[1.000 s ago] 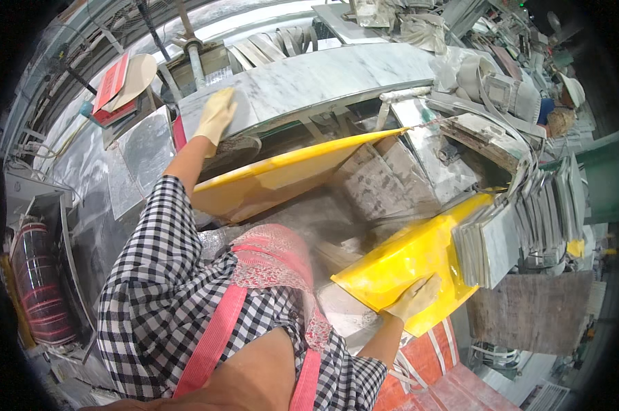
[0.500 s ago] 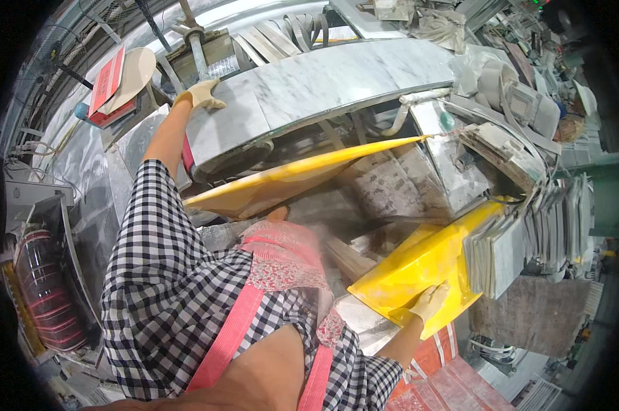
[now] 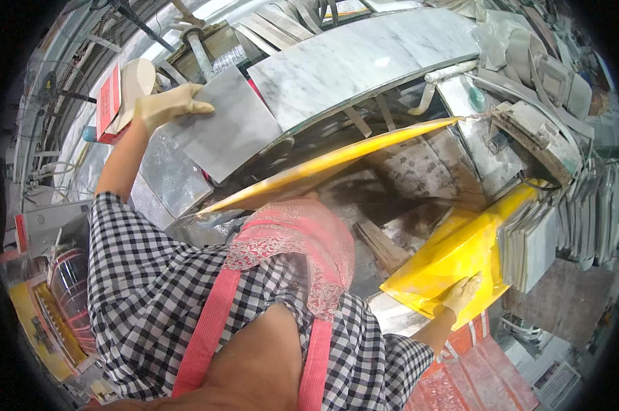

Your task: The person repeatedly picks up rectangular tiles from a conveyor and stacks them on a yellow tray. The person wears gloves and uses both hands to lift and place the tiles. The task continues throughout the clip with no other distinct actions.

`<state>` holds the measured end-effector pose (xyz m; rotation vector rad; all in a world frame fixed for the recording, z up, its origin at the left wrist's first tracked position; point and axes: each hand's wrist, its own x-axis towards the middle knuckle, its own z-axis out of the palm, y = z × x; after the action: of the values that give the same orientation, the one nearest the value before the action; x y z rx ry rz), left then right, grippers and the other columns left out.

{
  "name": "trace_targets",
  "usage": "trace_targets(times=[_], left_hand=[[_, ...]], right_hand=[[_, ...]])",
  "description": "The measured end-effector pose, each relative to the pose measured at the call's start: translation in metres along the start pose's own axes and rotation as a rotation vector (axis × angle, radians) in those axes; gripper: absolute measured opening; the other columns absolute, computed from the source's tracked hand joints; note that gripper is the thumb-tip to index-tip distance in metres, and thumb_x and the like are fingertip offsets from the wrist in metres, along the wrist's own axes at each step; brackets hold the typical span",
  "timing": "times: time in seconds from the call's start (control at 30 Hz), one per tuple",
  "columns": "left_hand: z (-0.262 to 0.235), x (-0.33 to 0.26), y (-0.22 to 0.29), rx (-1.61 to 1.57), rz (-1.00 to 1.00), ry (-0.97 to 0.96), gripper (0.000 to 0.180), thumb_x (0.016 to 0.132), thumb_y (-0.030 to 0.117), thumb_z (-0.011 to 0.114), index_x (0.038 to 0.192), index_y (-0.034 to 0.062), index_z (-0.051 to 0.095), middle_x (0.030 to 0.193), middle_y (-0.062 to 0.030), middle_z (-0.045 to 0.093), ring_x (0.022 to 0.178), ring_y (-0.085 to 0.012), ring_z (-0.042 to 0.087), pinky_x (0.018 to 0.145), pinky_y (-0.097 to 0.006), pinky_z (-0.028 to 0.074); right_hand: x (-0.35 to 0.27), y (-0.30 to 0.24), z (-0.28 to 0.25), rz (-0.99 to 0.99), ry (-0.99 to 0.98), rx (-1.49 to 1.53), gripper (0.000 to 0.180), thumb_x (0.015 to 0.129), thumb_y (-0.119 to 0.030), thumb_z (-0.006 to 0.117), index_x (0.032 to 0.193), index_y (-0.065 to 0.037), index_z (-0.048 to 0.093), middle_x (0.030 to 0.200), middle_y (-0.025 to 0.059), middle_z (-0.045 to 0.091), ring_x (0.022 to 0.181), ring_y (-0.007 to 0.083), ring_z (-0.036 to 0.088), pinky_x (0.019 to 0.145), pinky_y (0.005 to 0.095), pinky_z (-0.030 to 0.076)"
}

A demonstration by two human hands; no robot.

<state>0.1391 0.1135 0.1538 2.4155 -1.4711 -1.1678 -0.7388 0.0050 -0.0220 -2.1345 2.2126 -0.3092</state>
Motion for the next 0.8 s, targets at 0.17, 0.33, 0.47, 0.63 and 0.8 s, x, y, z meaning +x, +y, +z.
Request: trace_targets(times=[0.17, 0.33, 0.47, 0.63, 0.8], left_hand=[[-0.002, -0.064, 0.095, 0.172, -0.008, 0.096, 0.049, 0.098, 0.043, 0.059, 0.111, -0.004, 0.068, 0.086, -0.0086, 0.068, 0.079, -0.0145, 0.06, 0.075, -0.033, 0.049], [-0.034, -0.082, 0.133, -0.14, -0.025, 0.238, 0.036, 0.101, 0.032, 0.064, 0.116, -0.0015, 0.069, 0.101, -0.0066, 0.071, 0.089, -0.0113, 0.063, 0.076, -0.027, 0.049], [-0.027, -0.045, 0.175, -0.576, 0.147, 0.465, 0.042, 0.103, 0.032, 0.062, 0.128, -0.0026, 0.064, 0.113, -0.0055, 0.069, 0.097, -0.0109, 0.062, 0.082, -0.025, 0.05], [0.092, 0.027, 0.376, -0.755, 0.668, 0.332, 0.045, 0.105, 0.029, 0.057, 0.134, -0.0049, 0.061, 0.132, -0.0097, 0.065, 0.117, -0.0159, 0.061, 0.103, -0.029, 0.046], [0.239, 0.049, 0.579, -1.064, 0.625, -0.382, 0.048, 0.101, 0.033, 0.062, 0.131, -0.0038, 0.063, 0.128, -0.0106, 0.067, 0.115, -0.018, 0.063, 0.104, -0.033, 0.047]], right_hand=[[-0.012, 0.005, 0.007, 0.106, -0.047, -0.035, 0.058, 0.109, -0.027, 0.035, 0.16, -0.002, 0.024, 0.168, 0.0162, 0.023, 0.154, 0.0307, 0.023, 0.128, 0.0399, 0.014], [-0.012, 0.002, 0.014, 0.067, 0.225, -0.174, 0.046, 0.1, -0.023, 0.049, 0.145, -0.01, 0.052, 0.149, 0.0169, 0.052, 0.136, 0.0319, 0.046, 0.109, 0.0514, 0.036], [-0.018, -0.002, 0.007, 0.242, 0.273, -0.161, 0.049, 0.1, -0.026, 0.05, 0.147, -0.014, 0.05, 0.153, 0.0137, 0.05, 0.139, 0.0307, 0.044, 0.113, 0.054, 0.03], [-0.025, 0.008, -0.015, 0.314, 0.181, -0.052, 0.05, 0.102, -0.031, 0.049, 0.149, -0.014, 0.049, 0.154, 0.0131, 0.049, 0.143, 0.0324, 0.042, 0.121, 0.0529, 0.022], [-0.011, 0.021, -0.088, 0.49, 0.328, 1.015, 0.043, 0.105, -0.026, 0.053, 0.139, -0.001, 0.057, 0.143, 0.0166, 0.058, 0.136, 0.0284, 0.051, 0.116, 0.0369, 0.035]])
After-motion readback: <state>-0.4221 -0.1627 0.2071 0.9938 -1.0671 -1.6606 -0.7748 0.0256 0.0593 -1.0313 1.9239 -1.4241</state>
